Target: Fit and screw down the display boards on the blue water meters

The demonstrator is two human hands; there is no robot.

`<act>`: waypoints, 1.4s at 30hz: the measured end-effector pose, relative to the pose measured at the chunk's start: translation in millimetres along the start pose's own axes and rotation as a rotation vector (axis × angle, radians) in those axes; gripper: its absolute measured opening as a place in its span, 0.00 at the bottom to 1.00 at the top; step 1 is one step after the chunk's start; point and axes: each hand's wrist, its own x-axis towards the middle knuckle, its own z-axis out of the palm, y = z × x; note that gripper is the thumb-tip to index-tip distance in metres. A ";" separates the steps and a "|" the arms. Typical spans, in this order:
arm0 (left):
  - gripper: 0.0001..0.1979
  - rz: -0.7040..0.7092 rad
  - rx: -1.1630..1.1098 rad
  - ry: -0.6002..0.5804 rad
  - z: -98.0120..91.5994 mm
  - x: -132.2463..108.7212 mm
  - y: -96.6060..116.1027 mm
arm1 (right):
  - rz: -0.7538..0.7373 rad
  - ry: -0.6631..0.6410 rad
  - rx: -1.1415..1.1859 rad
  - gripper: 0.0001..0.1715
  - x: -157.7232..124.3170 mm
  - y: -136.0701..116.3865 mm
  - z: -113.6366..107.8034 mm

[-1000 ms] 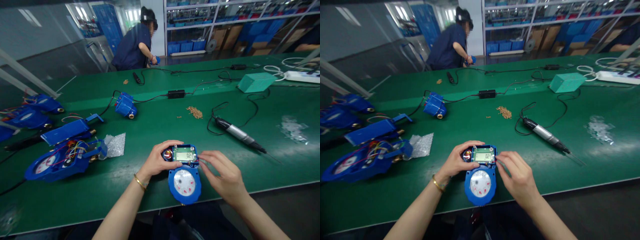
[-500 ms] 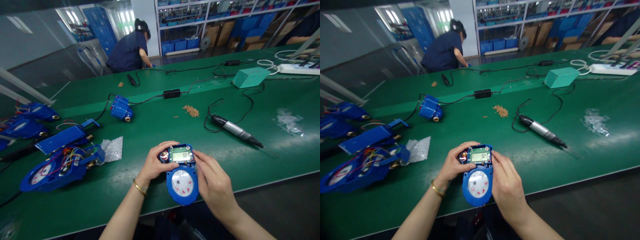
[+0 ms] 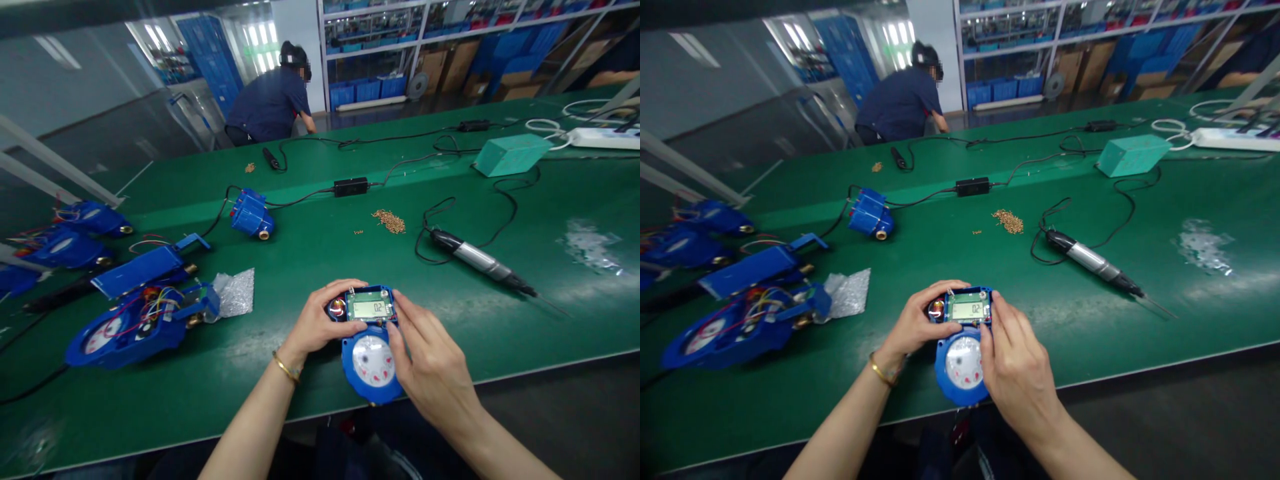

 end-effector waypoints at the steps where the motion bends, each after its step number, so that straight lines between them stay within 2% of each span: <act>1: 0.27 0.001 0.000 -0.006 0.1 0.2 0.9 | 0.001 -0.025 -0.040 0.19 -0.1 0.1 -1.1; 4: 0.26 0.022 0.016 -0.012 0.1 0.9 3.1 | 0.039 -0.101 -0.141 0.22 -0.9 0.9 -3.7; 7: 0.26 -0.008 0.017 -0.013 -0.3 1.1 6.2 | 0.079 -0.149 -0.136 0.25 -4.4 3.4 -2.3; 11: 0.27 -0.159 -0.042 -0.034 -0.3 0.4 12.3 | 0.146 -0.170 0.036 0.27 -11.3 15.5 2.7; 16: 0.28 -0.197 -0.064 -0.025 1.2 -0.4 14.5 | 0.215 -0.083 0.240 0.22 -2.7 37.1 -4.9; 18: 0.29 -0.197 -0.065 -0.030 1.4 -0.8 13.4 | 0.135 -0.075 0.318 0.18 7.2 42.8 -11.4; 20: 0.29 -0.190 -0.058 -0.038 1.3 -1.3 12.4 | -0.009 -0.104 0.344 0.10 17.6 45.9 -17.2; 24: 0.29 -0.174 -0.030 -0.034 0.7 -1.9 12.5 | -0.285 -0.221 0.193 0.03 32.9 41.7 -22.9; 27: 0.29 -0.170 0.010 -0.029 0.0 -1.7 15.3 | -0.395 -0.302 0.054 0.10 39.9 30.2 -22.8; 31: 0.28 -0.154 0.048 -0.027 -0.1 -2.1 18.7 | -0.437 -0.304 -0.065 0.16 45.3 14.8 -18.1; 35: 0.29 -0.153 0.025 -0.017 1.6 -4.2 16.6 | -0.420 -0.297 -0.042 0.17 41.6 13.8 -16.2; 39: 0.29 -0.204 -0.082 -0.003 3.6 -6.5 13.5 | -0.425 -0.386 0.202 0.14 50.0 43.0 -14.7; 41: 0.30 -0.235 -0.130 -0.002 4.5 -7.7 12.9 | -0.307 -0.466 0.358 0.12 71.4 68.4 -2.0; 42: 0.31 -0.249 -0.152 -0.001 4.9 -8.3 12.7 | -0.156 -0.478 0.294 0.10 86.1 81.8 9.5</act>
